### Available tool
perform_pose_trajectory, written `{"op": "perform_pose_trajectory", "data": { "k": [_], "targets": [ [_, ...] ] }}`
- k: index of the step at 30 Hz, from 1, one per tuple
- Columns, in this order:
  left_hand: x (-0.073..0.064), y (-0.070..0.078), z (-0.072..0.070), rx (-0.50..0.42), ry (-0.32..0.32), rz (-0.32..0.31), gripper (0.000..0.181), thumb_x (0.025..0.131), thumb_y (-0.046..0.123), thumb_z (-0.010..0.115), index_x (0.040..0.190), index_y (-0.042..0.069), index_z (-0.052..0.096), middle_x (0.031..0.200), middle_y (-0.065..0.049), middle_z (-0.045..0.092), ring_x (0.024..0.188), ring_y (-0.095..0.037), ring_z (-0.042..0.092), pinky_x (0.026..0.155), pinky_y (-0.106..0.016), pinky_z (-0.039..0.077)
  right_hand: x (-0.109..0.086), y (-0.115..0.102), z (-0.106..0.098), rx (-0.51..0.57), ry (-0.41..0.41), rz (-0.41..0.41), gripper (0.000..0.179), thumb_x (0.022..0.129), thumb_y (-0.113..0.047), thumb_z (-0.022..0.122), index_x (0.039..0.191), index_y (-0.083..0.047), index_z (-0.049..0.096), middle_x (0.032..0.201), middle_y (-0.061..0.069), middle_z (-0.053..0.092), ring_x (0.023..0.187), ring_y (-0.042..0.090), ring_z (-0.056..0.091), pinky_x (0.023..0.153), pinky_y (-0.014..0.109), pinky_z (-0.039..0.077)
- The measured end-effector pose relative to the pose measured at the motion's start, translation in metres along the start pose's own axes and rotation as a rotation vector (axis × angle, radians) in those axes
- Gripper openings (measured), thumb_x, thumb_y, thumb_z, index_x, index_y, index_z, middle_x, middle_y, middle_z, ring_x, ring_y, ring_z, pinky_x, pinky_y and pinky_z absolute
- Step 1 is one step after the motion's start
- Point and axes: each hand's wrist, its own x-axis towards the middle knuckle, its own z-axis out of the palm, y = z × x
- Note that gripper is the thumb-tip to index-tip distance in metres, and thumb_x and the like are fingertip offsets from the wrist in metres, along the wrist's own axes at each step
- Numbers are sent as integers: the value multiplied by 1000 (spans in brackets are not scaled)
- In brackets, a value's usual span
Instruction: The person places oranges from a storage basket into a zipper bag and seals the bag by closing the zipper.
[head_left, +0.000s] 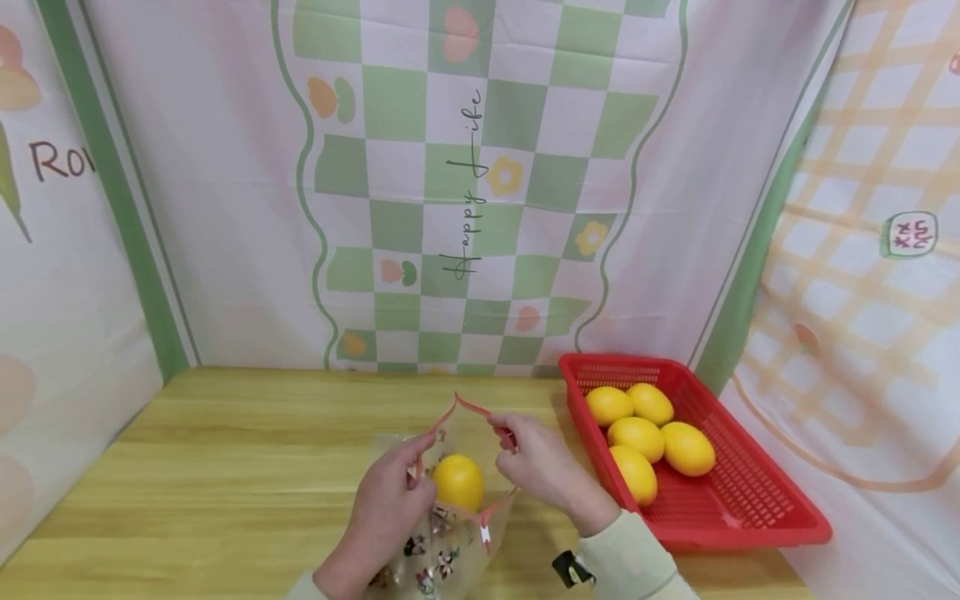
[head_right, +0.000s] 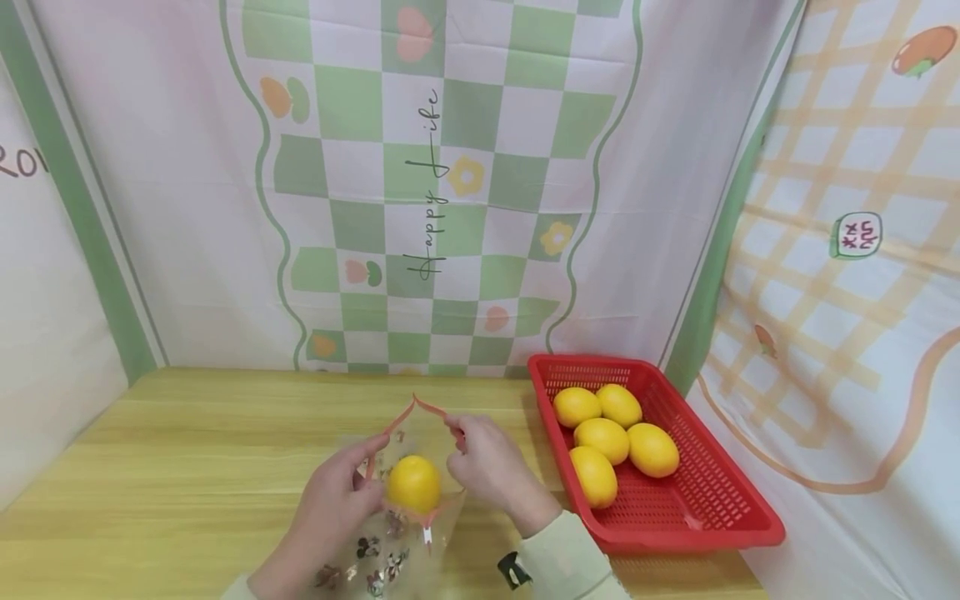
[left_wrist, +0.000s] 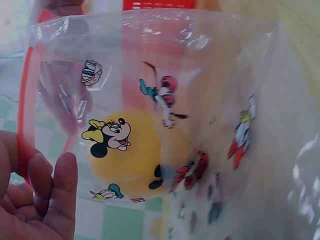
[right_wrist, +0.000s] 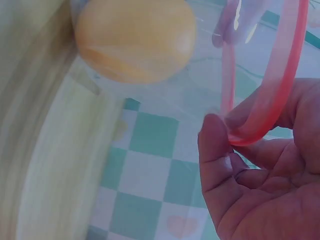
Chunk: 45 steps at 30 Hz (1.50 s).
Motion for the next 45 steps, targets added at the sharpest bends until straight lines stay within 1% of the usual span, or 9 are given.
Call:
{"op": "perform_pose_trajectory", "data": {
  "k": [6, 11, 16, 23, 30, 34, 38, 41, 45],
  "targets": [
    [2, 14, -7, 29, 11, 23, 60, 83, 2, 64, 143, 6, 63, 142, -15, 63, 43, -1, 35, 37, -15, 32, 2, -3, -15, -18, 5, -19, 40, 85, -2, 59, 124, -3, 68, 75, -1, 46, 66, 12, 39, 61, 25, 35],
    [4, 24, -13, 34, 5, 40, 59, 85, 2, 65, 143, 7, 62, 137, -13, 66, 42, -2, 35, 36, -16, 32, 2, -6, -26, -14, 6, -14, 44, 87, -3, 59, 130, -4, 67, 79, -1, 47, 66, 12, 38, 60, 25, 34],
    [7, 33, -17, 14, -6, 50, 60, 86, 2, 65, 145, 8, 60, 137, -13, 66, 41, -3, 38, 35, -19, 35, 3, -9, -35, -44, 22, -44, 37, 88, -6, 59, 124, -5, 68, 79, 2, 47, 70, 14, 42, 63, 28, 37],
    [10, 43, -23, 9, 3, 45, 62, 84, 1, 65, 145, 10, 61, 141, -11, 65, 42, -5, 39, 36, -20, 36, 1, -13, -45, -83, 51, -57, 48, 91, -10, 61, 138, -4, 65, 97, 2, 60, 90, 19, 54, 81, 35, 47],
    [11, 52, -28, -3, 27, 39, 61, 84, 0, 66, 145, 10, 62, 135, -10, 66, 43, -6, 42, 36, -22, 40, 1, -18, -54, -67, 45, -52, 52, 93, -11, 58, 144, -6, 61, 103, 2, 61, 94, 21, 54, 81, 36, 48],
    [12, 56, -31, 6, 35, 29, 62, 83, 1, 64, 145, 12, 62, 136, -8, 66, 43, -7, 41, 36, -21, 37, 2, -19, -56, -64, 48, -66, 51, 94, -11, 58, 144, -5, 61, 108, 4, 64, 94, 20, 54, 83, 36, 48],
    [12, 56, -31, 1, 30, 22, 63, 83, 1, 64, 145, 12, 61, 140, -8, 65, 43, -7, 42, 37, -21, 37, 2, -19, -55, -50, 39, -60, 52, 93, -11, 58, 145, -6, 60, 102, 3, 62, 91, 19, 54, 79, 34, 48],
    [12, 55, -31, -11, 28, 20, 62, 84, 1, 65, 145, 11, 61, 138, -9, 65, 44, -7, 42, 37, -21, 38, 2, -18, -54, -40, 21, -49, 53, 93, -10, 57, 146, -6, 59, 96, 2, 58, 88, 18, 53, 76, 34, 46],
    [12, 52, -29, -25, 33, 24, 61, 84, 1, 68, 144, 10, 62, 135, -11, 66, 45, -7, 44, 38, -21, 39, 2, -16, -53, -38, 9, -45, 54, 93, -9, 57, 146, -6, 59, 93, 1, 56, 86, 18, 52, 75, 33, 45]
  ]
}}
